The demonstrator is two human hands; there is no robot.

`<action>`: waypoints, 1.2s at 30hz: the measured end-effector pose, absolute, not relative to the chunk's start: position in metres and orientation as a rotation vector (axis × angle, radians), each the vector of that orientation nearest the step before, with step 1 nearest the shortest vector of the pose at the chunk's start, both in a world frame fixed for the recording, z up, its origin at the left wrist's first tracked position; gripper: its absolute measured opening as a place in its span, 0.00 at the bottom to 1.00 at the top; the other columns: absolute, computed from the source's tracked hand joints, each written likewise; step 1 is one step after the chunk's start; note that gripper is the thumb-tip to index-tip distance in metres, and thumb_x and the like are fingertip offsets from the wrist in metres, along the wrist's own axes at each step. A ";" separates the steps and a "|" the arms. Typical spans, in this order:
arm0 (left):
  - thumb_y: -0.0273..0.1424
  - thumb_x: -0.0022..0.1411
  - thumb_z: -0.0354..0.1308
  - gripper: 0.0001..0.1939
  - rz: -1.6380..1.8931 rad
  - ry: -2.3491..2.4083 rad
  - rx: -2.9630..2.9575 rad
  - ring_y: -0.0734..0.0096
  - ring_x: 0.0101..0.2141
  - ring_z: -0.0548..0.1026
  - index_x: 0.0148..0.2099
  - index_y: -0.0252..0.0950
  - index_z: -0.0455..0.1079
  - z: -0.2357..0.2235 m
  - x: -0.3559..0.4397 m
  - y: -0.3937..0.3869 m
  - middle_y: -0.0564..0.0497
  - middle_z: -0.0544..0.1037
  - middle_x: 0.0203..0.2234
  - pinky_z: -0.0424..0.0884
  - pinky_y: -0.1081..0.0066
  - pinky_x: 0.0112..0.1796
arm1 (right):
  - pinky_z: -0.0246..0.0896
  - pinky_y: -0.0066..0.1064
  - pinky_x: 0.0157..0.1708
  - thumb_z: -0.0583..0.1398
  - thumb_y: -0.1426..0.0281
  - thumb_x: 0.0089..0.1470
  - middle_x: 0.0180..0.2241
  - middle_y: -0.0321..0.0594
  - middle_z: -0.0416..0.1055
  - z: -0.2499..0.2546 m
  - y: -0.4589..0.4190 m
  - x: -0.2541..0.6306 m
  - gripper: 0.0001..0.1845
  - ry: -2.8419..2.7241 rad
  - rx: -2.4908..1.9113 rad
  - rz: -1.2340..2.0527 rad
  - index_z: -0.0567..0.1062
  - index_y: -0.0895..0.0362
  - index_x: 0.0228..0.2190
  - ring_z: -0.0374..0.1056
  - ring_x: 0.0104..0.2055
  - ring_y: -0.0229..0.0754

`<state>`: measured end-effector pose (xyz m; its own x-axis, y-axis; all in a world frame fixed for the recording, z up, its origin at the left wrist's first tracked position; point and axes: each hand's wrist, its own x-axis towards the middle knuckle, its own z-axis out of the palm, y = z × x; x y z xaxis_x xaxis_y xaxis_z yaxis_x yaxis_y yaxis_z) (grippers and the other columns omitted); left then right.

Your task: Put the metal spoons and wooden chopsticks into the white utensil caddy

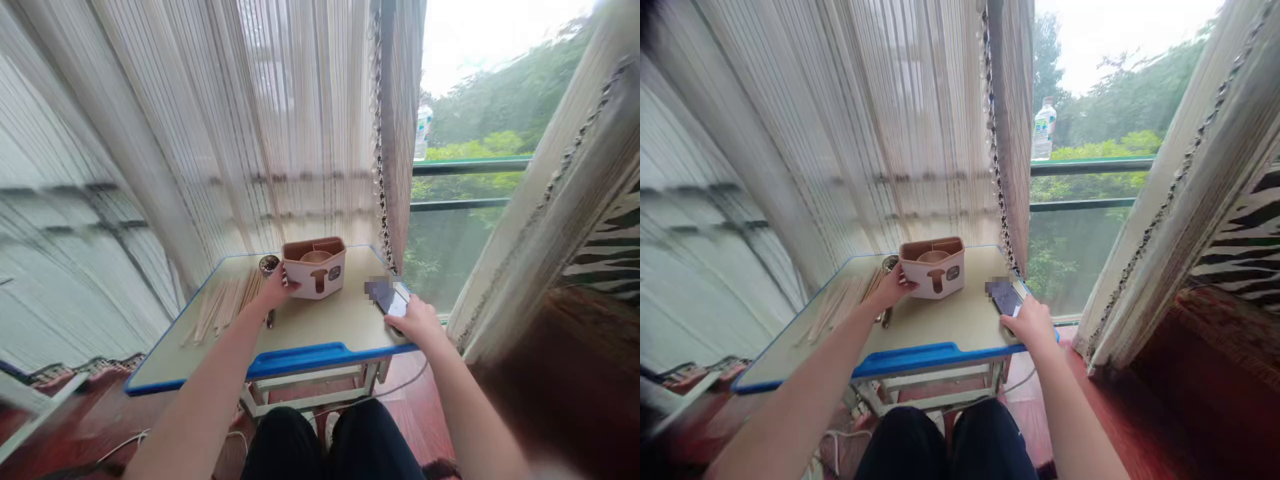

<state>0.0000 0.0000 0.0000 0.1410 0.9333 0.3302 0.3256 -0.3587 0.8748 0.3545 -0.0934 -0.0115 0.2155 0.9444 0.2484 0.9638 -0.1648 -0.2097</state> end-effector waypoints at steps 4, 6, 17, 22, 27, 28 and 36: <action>0.27 0.41 0.66 0.34 1.071 1.191 1.756 0.58 0.45 0.70 0.51 0.36 0.58 0.018 -0.009 0.005 0.40 0.69 0.47 0.69 0.57 0.43 | 0.58 0.38 0.36 0.58 0.54 0.40 0.35 0.55 0.72 -0.013 -0.090 0.367 0.30 -1.796 -2.141 -0.018 0.69 0.64 0.39 0.67 0.38 0.55; 0.26 0.42 0.64 0.33 1.075 1.132 1.712 0.57 0.46 0.71 0.52 0.36 0.59 0.020 -0.008 0.004 0.41 0.68 0.48 0.69 0.57 0.43 | 0.59 0.40 0.36 0.57 0.53 0.41 0.36 0.55 0.72 -0.020 -0.094 0.369 0.32 -1.782 -2.105 -0.035 0.69 0.65 0.41 0.67 0.39 0.57; 0.30 0.46 0.64 0.41 1.484 0.976 1.713 0.61 0.48 0.69 0.61 0.41 0.50 0.008 0.030 -0.006 0.44 0.69 0.50 0.68 0.64 0.46 | 0.45 0.43 0.58 0.50 0.50 0.53 0.60 0.54 0.52 0.028 -0.040 0.229 0.40 -1.352 -1.230 0.457 0.53 0.63 0.59 0.49 0.61 0.52; 0.28 0.48 0.61 0.31 1.562 1.147 1.715 0.64 0.46 0.70 0.55 0.40 0.58 0.000 0.026 -0.006 0.47 0.71 0.47 0.67 0.66 0.45 | 0.56 0.36 0.48 0.47 0.48 0.52 0.51 0.47 0.66 0.016 0.005 0.202 0.35 -1.011 -1.146 0.668 0.63 0.59 0.52 0.61 0.54 0.49; 0.26 0.46 0.59 0.27 1.545 1.262 1.683 0.66 0.38 0.73 0.51 0.38 0.62 -0.005 0.021 -0.003 0.49 0.75 0.38 0.70 0.69 0.37 | 0.59 0.32 0.37 0.49 0.49 0.52 0.40 0.44 0.71 -0.002 0.004 0.210 0.28 -0.989 -1.132 0.681 0.68 0.58 0.44 0.66 0.41 0.44; 0.25 0.45 0.59 0.27 1.542 1.272 1.689 0.66 0.38 0.73 0.51 0.38 0.62 -0.006 0.021 -0.003 0.50 0.75 0.38 0.70 0.69 0.37 | 0.59 0.32 0.37 0.49 0.50 0.52 0.40 0.43 0.71 -0.002 0.002 0.211 0.27 -1.005 -1.121 0.672 0.68 0.57 0.44 0.65 0.40 0.43; 0.25 0.46 0.59 0.30 1.527 1.164 1.700 0.66 0.39 0.73 0.53 0.38 0.60 -0.005 0.021 -0.006 0.48 0.73 0.40 0.71 0.67 0.39 | 0.58 0.31 0.34 0.48 0.50 0.52 0.37 0.39 0.70 0.006 -0.002 0.215 0.25 -0.931 -1.121 0.776 0.69 0.56 0.41 0.64 0.38 0.42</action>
